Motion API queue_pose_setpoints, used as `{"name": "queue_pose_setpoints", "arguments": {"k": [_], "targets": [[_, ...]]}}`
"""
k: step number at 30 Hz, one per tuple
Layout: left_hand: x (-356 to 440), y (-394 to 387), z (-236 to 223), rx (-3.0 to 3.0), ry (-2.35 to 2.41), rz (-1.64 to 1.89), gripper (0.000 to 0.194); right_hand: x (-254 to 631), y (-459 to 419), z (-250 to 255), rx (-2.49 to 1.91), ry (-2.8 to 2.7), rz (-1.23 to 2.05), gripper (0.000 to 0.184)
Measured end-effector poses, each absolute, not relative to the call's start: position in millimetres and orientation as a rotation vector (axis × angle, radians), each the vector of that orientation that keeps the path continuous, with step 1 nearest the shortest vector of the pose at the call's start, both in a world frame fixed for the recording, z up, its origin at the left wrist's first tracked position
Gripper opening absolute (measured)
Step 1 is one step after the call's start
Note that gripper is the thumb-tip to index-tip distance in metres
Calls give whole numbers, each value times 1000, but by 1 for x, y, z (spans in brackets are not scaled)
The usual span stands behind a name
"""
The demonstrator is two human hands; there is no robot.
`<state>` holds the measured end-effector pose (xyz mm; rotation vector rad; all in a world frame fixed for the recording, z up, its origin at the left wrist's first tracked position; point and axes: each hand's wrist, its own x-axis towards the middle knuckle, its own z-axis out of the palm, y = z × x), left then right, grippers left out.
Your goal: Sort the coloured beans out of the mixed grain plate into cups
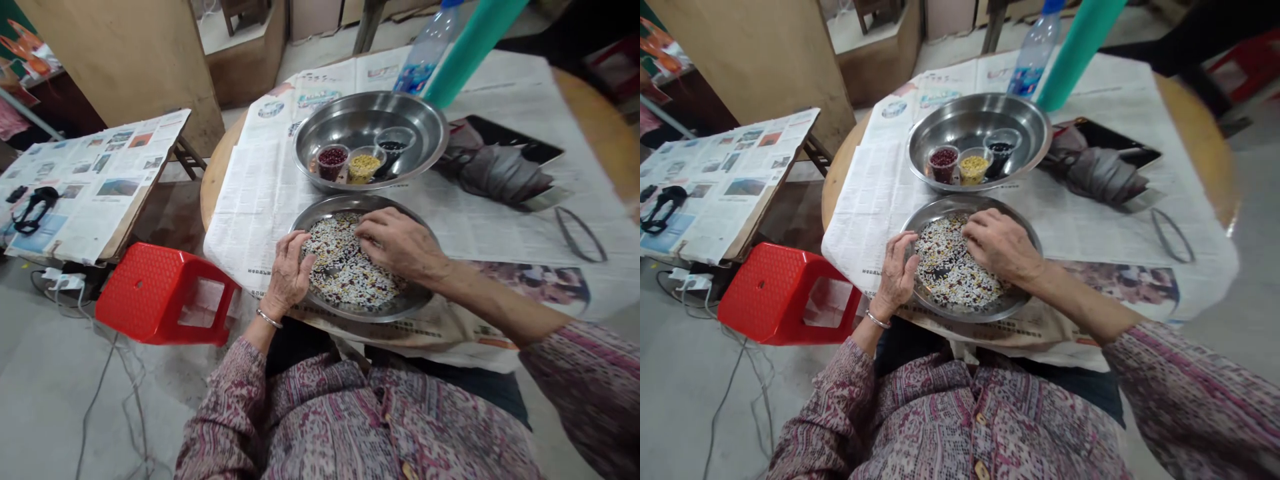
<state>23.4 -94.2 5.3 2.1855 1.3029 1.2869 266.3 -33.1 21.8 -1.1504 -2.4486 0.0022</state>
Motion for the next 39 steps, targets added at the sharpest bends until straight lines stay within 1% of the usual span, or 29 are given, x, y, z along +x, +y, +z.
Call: {"name": "queue_pose_setpoints", "arguments": {"k": [3, 5, 7, 10, 11, 14, 20, 22, 28, 32, 35, 36, 39], "targets": [[23, -93, 5, 2177, 1305, 1290, 36, 269, -28, 21, -1359, -2335, 39, 29], [23, -93, 5, 2181, 1302, 1293, 36, 257, -34, 20, -1380, -2345, 83, 32], [23, -93, 5, 2185, 1305, 1292, 35, 243, -44, 20, -1304, -2416, 139, 31], [23, -93, 5, 2187, 1320, 1278, 35, 230, -64, 24, -1115, -2560, 237, 19], [23, -93, 5, 2188, 1328, 1271, 35, 231, -71, 26, -1060, -2599, 270, 18], [23, -93, 5, 2200, 1341, 1261, 35, 246, -88, 32, -955, -2680, 342, 21], [23, -92, 4, 2202, 1335, 1269, 35, 288, -100, 33, -862, -2863, 466, 22], [24, -92, 5, 2195, 1330, 1275, 35, 289, -92, 32, -892, -2879, 447, 23], [24, -93, 6, 2183, 1337, 1270, 34, 251, -53, 31, -879, -2748, 201, 30], [23, -93, 5, 2187, 1343, 1263, 35, 218, -37, 29, -747, -2710, 69, 27], [23, -92, 4, 2187, 1339, 1270, 34, 207, -31, 25, -676, -2726, 0, 36], [23, -92, 4, 2187, 1335, 1276, 34, 207, -29, 23, -687, -2729, -7, 37], [23, -92, 5, 2180, 1329, 1285, 34, 221, -21, 21, -836, -2720, 31, 26]]}}
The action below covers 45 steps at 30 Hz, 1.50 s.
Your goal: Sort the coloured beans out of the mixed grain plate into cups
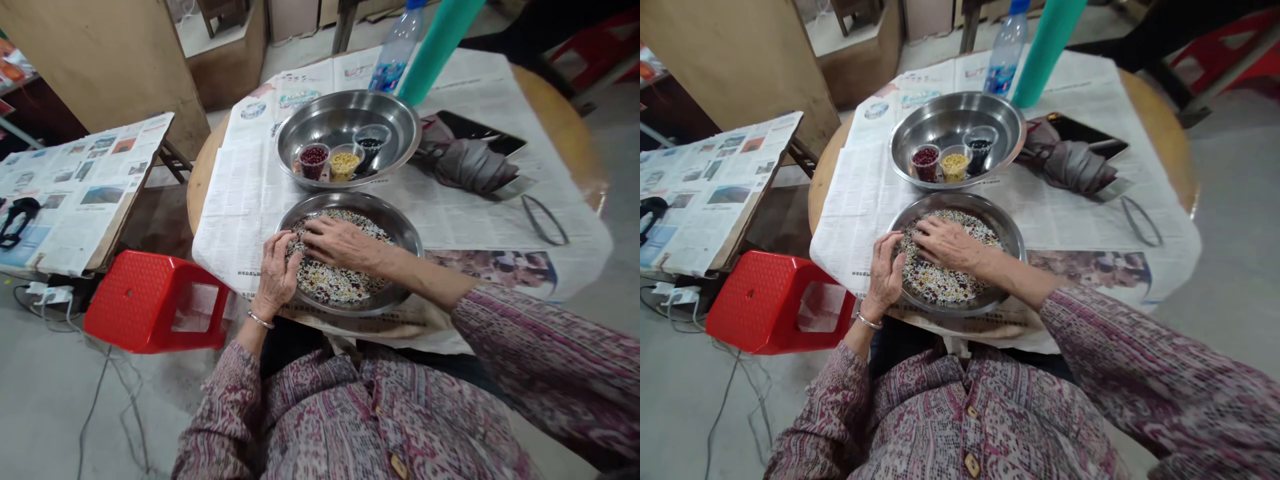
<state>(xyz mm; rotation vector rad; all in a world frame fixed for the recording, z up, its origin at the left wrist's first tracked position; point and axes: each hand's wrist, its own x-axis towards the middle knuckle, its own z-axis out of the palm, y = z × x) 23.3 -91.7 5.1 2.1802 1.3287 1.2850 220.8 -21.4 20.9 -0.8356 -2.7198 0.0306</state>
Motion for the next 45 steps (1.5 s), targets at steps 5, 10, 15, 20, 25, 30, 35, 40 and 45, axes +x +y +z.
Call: {"name": "queue_pose_setpoints", "arguments": {"k": [5, 10, 15, 20, 25, 30, 35, 40, 45], "targets": [[24, -92, 6, 2170, 1317, 1294, 34, 265, -17, 19, -1188, -2638, 150, 40], [23, -92, 5, 2192, 1343, 1269, 33, 285, -49, 19, -1308, -2496, 76, 30], [23, -92, 6, 2192, 1338, 1273, 32, 264, -83, 19, -1204, -2532, 241, 31], [23, -92, 7, 2196, 1338, 1280, 31, 234, -89, 23, -1048, -2567, 497, 27], [23, -93, 7, 2201, 1354, 1261, 32, 219, -95, 30, -753, -2629, 440, 22], [23, -92, 6, 2185, 1349, 1274, 31, 239, -75, 25, -803, -2677, 196, 21], [23, -91, 5, 2195, 1334, 1292, 32, 263, -37, 23, -1273, -2410, 43, 27], [23, -92, 6, 2180, 1331, 1291, 31, 250, -35, 21, -1353, -2418, 139, 30], [23, -92, 7, 2176, 1330, 1281, 30, 231, -66, 26, -1066, -2523, 514, 25]]}}
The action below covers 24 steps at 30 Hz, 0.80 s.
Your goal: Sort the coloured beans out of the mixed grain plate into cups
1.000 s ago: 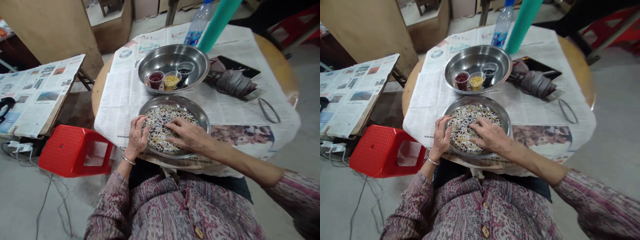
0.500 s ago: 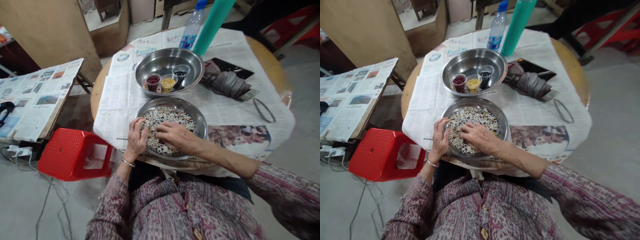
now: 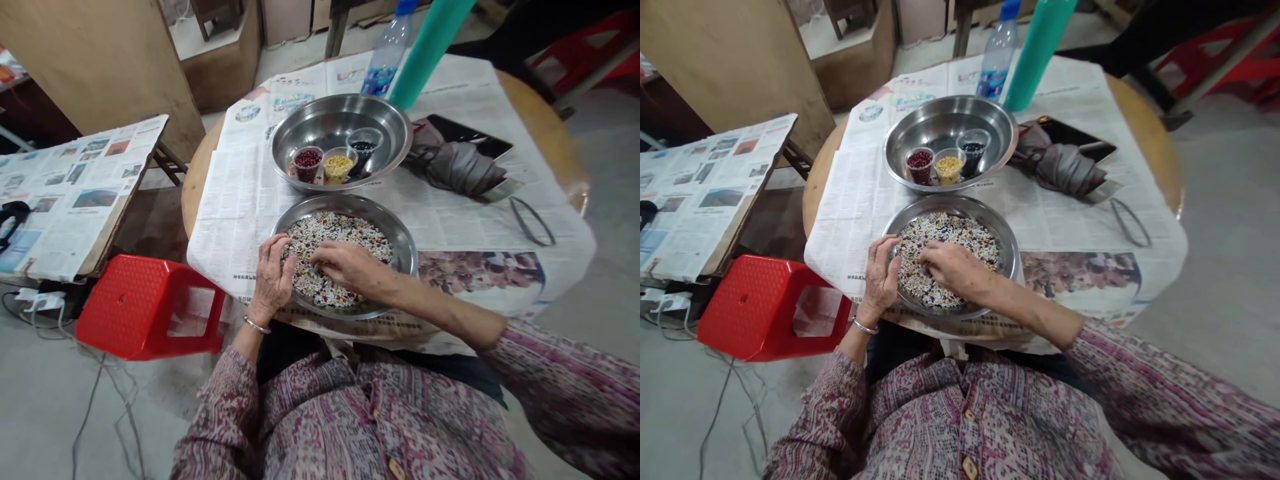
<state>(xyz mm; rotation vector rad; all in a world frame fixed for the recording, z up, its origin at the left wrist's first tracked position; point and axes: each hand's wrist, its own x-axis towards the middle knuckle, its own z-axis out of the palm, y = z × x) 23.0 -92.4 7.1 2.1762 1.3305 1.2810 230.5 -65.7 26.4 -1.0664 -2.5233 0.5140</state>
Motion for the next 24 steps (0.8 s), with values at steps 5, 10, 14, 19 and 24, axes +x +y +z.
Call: {"name": "queue_pose_setpoints", "arguments": {"k": [5, 10, 14, 19, 24], "targets": [[23, -92, 7, 2180, 1335, 1276, 30, 211, -77, 25, -687, -2653, 390, 21], [23, -92, 7, 2189, 1364, 1254, 32, 203, -38, 17, -684, -2658, 119, 22], [23, -91, 6, 2182, 1343, 1279, 30, 216, -11, 26, -938, -2707, 82, 25], [23, -91, 4, 2176, 1332, 1295, 29, 252, -18, 32, -1258, -2697, 191, 27], [24, -91, 5, 2190, 1328, 1302, 28, 272, -65, 41, -1006, -2633, 595, 25]]}}
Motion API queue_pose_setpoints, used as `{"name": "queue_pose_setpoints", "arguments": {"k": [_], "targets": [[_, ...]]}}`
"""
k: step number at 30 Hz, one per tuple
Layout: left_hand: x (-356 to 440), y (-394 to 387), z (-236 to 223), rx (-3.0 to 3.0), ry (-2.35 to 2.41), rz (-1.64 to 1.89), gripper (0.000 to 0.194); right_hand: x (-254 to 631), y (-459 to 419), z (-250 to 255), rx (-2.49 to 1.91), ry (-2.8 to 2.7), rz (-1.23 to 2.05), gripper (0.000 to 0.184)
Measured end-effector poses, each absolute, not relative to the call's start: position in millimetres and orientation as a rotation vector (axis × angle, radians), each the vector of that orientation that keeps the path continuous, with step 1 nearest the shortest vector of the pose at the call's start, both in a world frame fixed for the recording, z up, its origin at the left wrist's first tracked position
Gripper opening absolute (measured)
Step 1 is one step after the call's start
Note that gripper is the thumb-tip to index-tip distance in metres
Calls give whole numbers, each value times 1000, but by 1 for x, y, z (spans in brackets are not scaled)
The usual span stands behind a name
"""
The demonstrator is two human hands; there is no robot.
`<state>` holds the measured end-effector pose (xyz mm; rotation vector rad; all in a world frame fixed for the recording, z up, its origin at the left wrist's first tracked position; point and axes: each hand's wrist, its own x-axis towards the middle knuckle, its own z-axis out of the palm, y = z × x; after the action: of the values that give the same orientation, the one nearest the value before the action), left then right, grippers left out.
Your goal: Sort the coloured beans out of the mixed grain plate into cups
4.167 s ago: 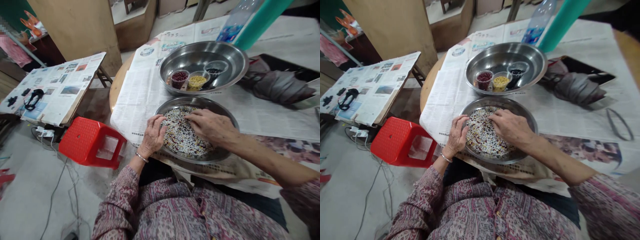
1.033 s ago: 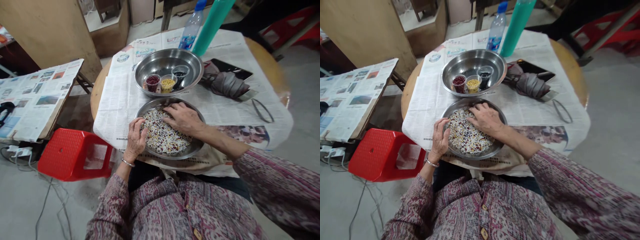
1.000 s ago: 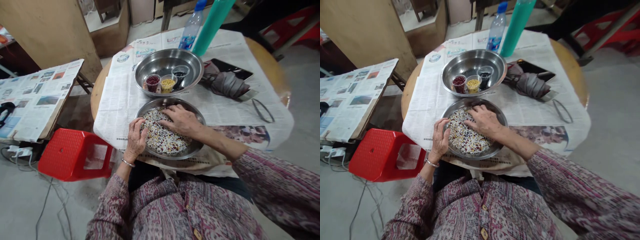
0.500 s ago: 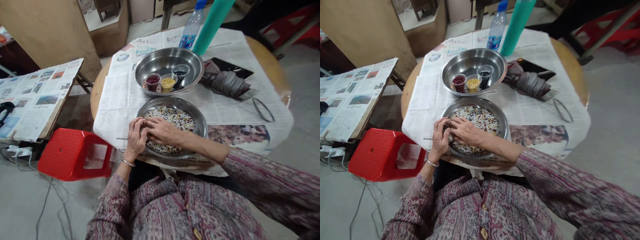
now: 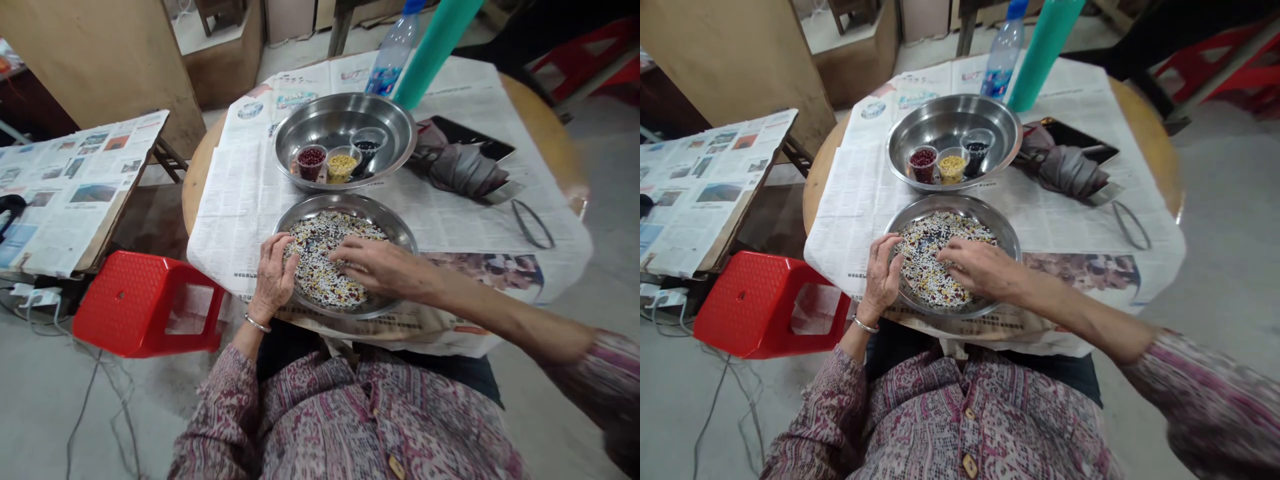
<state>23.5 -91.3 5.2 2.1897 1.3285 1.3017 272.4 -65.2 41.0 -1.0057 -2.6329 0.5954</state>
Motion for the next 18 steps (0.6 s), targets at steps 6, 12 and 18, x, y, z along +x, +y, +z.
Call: {"name": "queue_pose_setpoints", "arguments": {"k": [6, 12, 18], "targets": [[24, -92, 7, 2207, 1350, 1279, 28, 253, -95, 42, -755, -2704, 964, 27], [23, -91, 6, 2195, 1330, 1306, 28, 259, -49, 24, -1217, -2483, 503, 32], [23, -91, 6, 2193, 1332, 1302, 28, 281, -37, 25, -1590, -2383, 118, 34]]}}
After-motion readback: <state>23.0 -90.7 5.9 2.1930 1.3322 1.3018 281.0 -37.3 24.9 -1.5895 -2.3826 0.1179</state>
